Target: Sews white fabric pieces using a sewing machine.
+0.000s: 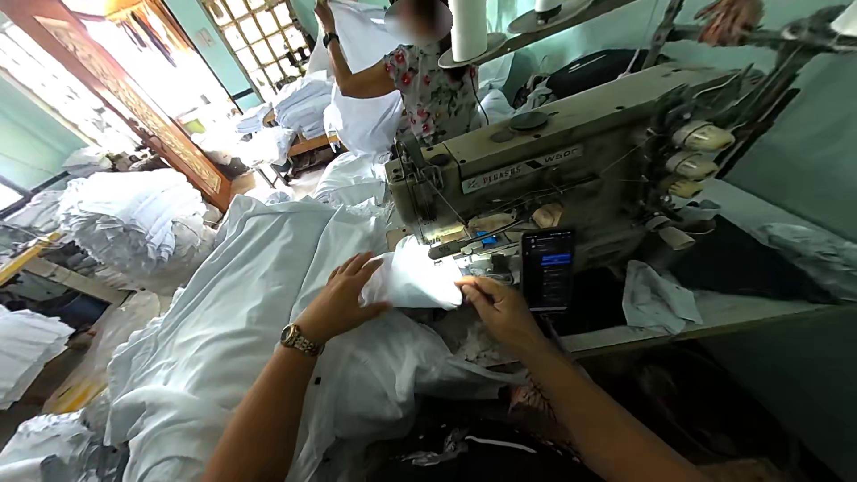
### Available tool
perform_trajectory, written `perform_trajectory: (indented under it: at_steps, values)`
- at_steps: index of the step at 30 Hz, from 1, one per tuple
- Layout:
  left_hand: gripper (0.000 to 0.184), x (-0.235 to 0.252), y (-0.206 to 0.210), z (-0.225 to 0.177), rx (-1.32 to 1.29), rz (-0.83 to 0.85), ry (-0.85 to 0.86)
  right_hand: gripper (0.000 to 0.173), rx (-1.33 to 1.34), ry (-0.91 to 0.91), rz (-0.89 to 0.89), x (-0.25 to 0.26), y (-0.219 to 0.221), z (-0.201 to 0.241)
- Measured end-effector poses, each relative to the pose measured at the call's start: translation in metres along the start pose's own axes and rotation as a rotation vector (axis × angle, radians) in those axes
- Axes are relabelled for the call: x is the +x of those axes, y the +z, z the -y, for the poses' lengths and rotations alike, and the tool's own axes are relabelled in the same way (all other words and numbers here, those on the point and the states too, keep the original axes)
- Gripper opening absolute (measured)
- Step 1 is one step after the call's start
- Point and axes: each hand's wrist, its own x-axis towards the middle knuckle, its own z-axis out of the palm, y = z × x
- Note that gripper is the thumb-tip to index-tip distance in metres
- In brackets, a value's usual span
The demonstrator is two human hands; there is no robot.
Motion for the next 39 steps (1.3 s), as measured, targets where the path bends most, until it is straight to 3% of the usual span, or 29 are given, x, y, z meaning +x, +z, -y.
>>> perform_trajectory:
  at_steps: [2,3,8,11,13,17,19,22,26,28,31,34,36,39]
  values:
    - [0.028,0.015,-0.003,-0.019,0.002,-0.217,0.193,0.031,-0.017,-0.092,-0.084,0.010,-0.003,0.005]
    - [0.023,0.027,0.000,-0.026,0.019,-0.241,0.273,0.031,0.007,-0.088,-0.075,0.017,-0.005,0.009]
    - [0.023,0.067,0.024,-0.026,0.087,0.119,0.407,0.031,-0.068,0.057,0.170,0.044,0.001,0.020]
    - [0.017,0.063,0.014,-0.026,0.113,0.146,0.368,0.032,-0.080,0.064,0.188,0.048,0.002,0.018]
    - [0.010,0.050,0.001,-0.029,0.137,-0.069,0.327,0.030,-0.094,0.091,0.197,0.048,0.001,0.020]
    - [0.013,0.026,-0.033,-0.035,0.321,-0.718,0.329,0.019,-0.174,0.130,0.240,0.054,0.001,0.026]
    - [0.015,0.024,-0.036,-0.043,0.371,-0.782,0.328,0.023,-0.152,0.107,0.276,0.053,0.001,0.028]
    - [0.008,0.020,-0.041,-0.059,0.161,-0.479,0.332,0.028,0.000,-0.014,0.361,0.029,-0.009,0.050]
    - [0.033,0.022,-0.043,-0.074,-0.135,0.102,0.431,0.026,0.125,-0.313,0.435,-0.001,-0.023,0.075]
    - [0.020,0.031,-0.039,-0.076,-0.144,0.249,0.521,0.028,0.141,-0.333,0.460,0.003,-0.025,0.072]
    - [0.017,0.043,-0.062,-0.070,-0.099,0.256,0.549,0.030,0.049,-0.172,0.433,0.021,-0.021,0.057]
    - [0.018,0.044,-0.095,-0.063,-0.032,0.174,0.466,0.027,0.019,0.026,0.346,0.028,-0.010,0.037]
    - [0.016,0.039,-0.100,-0.073,0.127,0.146,0.351,0.027,0.071,0.006,0.314,0.026,-0.007,0.035]
    - [0.012,0.033,-0.075,-0.089,0.220,0.130,0.311,0.024,0.133,0.012,0.323,0.016,-0.002,0.017]
